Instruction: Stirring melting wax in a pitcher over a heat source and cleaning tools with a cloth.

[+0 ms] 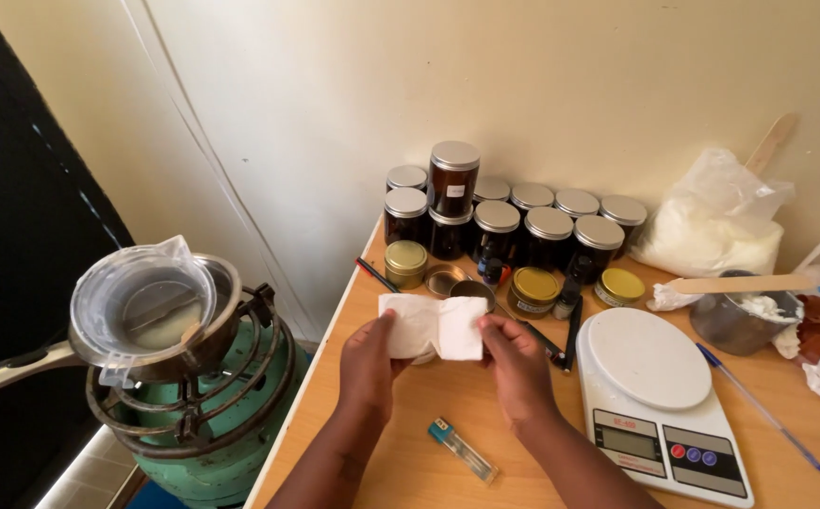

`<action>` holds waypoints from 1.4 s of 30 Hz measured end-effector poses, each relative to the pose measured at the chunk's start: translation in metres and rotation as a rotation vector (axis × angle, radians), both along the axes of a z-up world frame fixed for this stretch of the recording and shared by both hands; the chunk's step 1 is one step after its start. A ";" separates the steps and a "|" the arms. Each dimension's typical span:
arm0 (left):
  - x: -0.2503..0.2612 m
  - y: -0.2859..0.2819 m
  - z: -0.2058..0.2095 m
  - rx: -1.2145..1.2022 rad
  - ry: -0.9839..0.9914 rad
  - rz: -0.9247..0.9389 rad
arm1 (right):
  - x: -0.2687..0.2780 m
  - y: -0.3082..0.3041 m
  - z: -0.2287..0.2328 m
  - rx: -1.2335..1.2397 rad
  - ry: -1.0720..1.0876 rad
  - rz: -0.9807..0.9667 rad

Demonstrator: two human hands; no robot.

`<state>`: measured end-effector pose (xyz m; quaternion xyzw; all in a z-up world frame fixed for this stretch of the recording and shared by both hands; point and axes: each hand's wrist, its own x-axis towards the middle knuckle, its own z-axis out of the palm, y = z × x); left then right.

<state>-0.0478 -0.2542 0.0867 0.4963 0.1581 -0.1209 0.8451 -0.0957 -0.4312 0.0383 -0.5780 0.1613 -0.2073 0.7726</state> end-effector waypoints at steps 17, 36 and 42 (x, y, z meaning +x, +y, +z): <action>-0.009 -0.008 -0.013 -0.440 -0.092 -0.132 | -0.039 0.040 0.024 -1.305 -0.476 0.071; -0.023 -0.012 -0.012 -0.345 -0.182 -0.199 | -0.038 0.046 0.026 -1.384 -0.475 0.132; -0.015 -0.009 -0.014 -0.273 -0.082 0.017 | -0.033 0.038 -0.003 -1.359 -0.501 0.271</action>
